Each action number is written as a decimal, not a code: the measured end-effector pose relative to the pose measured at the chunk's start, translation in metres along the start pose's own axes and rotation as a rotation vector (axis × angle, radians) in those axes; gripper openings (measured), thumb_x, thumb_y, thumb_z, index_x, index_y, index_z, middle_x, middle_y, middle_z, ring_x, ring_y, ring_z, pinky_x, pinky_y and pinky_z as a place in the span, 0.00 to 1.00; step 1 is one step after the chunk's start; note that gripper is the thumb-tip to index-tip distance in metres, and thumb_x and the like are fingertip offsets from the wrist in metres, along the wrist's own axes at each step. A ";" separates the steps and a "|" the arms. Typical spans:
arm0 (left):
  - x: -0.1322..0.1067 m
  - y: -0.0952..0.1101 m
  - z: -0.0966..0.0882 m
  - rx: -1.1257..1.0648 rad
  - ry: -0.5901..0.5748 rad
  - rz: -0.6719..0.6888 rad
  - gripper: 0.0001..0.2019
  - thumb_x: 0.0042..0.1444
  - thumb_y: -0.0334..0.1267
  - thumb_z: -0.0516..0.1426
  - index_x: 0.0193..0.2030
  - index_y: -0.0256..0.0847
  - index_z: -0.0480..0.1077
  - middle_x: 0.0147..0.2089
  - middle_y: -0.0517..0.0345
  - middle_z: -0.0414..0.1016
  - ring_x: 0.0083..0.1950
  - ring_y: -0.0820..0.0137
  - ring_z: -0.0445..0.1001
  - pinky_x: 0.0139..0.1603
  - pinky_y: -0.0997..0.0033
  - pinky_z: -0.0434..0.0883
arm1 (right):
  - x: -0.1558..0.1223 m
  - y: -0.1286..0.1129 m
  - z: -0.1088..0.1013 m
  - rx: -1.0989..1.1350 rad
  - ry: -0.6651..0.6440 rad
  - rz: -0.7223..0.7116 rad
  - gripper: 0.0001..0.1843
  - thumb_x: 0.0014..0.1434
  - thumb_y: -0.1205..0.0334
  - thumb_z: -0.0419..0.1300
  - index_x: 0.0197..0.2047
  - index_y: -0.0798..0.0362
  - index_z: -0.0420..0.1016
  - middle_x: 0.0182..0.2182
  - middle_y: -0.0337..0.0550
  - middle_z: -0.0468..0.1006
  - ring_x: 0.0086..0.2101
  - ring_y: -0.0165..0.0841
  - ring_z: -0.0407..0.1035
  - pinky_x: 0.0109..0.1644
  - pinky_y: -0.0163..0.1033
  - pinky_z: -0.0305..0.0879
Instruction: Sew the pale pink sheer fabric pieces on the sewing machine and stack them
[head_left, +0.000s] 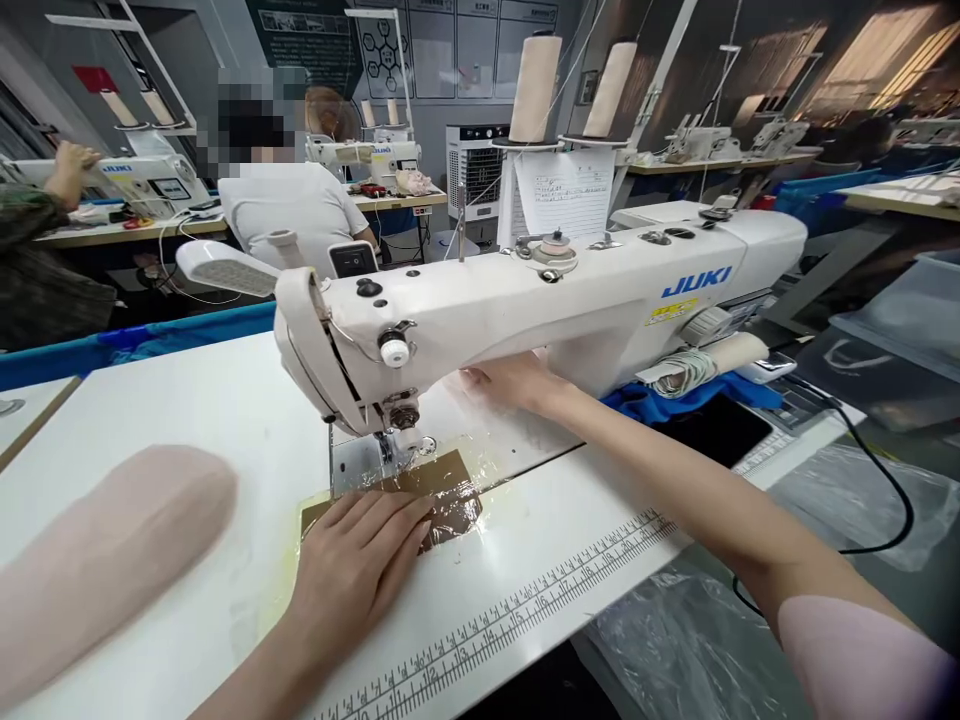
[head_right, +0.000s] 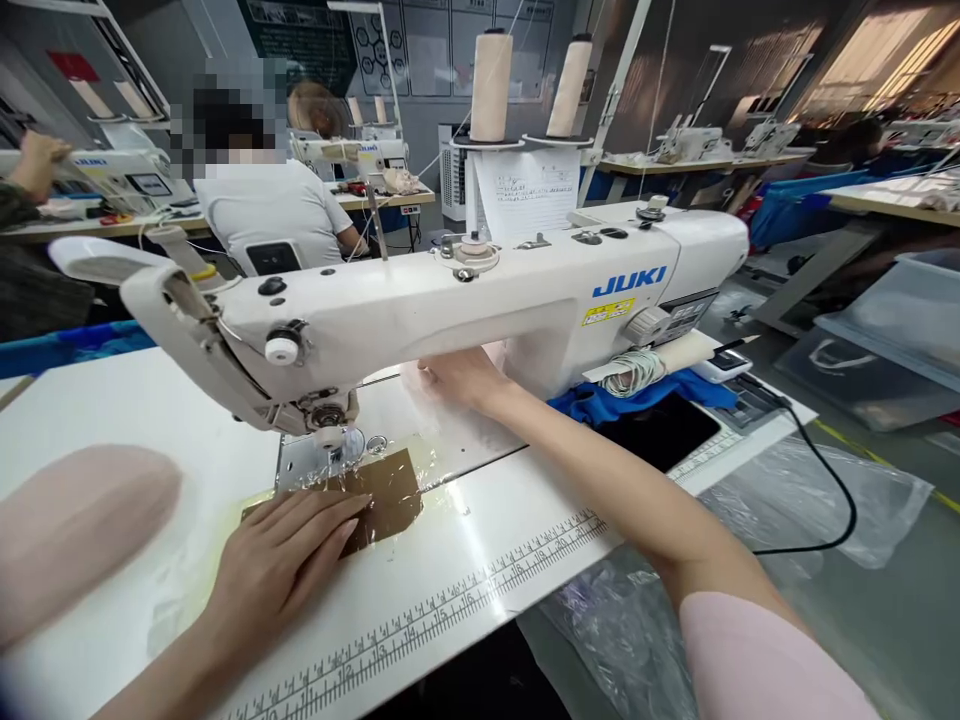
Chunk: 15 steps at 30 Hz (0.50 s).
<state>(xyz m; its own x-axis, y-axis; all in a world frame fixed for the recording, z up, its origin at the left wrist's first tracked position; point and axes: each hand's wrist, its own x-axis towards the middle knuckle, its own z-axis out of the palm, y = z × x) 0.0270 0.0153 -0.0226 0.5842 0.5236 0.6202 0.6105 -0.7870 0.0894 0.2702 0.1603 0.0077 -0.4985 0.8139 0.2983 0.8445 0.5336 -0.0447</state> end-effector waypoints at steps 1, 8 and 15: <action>0.000 0.000 0.000 -0.003 -0.001 0.000 0.10 0.63 0.29 0.53 0.48 0.37 0.71 0.42 0.57 0.79 0.42 0.69 0.76 0.43 0.67 0.67 | 0.003 0.001 0.002 -0.004 0.011 0.001 0.07 0.55 0.67 0.54 0.26 0.55 0.69 0.24 0.43 0.72 0.27 0.33 0.60 0.31 0.39 0.48; 0.004 0.000 0.000 -0.039 0.014 -0.016 0.09 0.63 0.30 0.52 0.47 0.38 0.72 0.41 0.57 0.79 0.41 0.69 0.75 0.42 0.68 0.67 | 0.004 0.007 -0.005 -0.004 0.117 0.002 0.14 0.61 0.73 0.47 0.35 0.54 0.73 0.30 0.46 0.76 0.33 0.38 0.65 0.34 0.40 0.54; 0.001 -0.001 -0.005 -0.117 -0.001 -0.101 0.09 0.60 0.42 0.56 0.37 0.39 0.72 0.33 0.56 0.76 0.33 0.67 0.73 0.34 0.67 0.65 | -0.070 -0.075 -0.021 0.436 -0.023 -0.385 0.11 0.64 0.68 0.55 0.36 0.49 0.78 0.28 0.36 0.79 0.30 0.29 0.70 0.36 0.36 0.62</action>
<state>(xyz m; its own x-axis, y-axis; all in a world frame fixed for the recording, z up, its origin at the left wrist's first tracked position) 0.0244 0.0146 -0.0178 0.5230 0.6026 0.6028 0.6002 -0.7625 0.2415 0.2458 0.0583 0.0099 -0.7617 0.5448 0.3507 0.4454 0.8334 -0.3273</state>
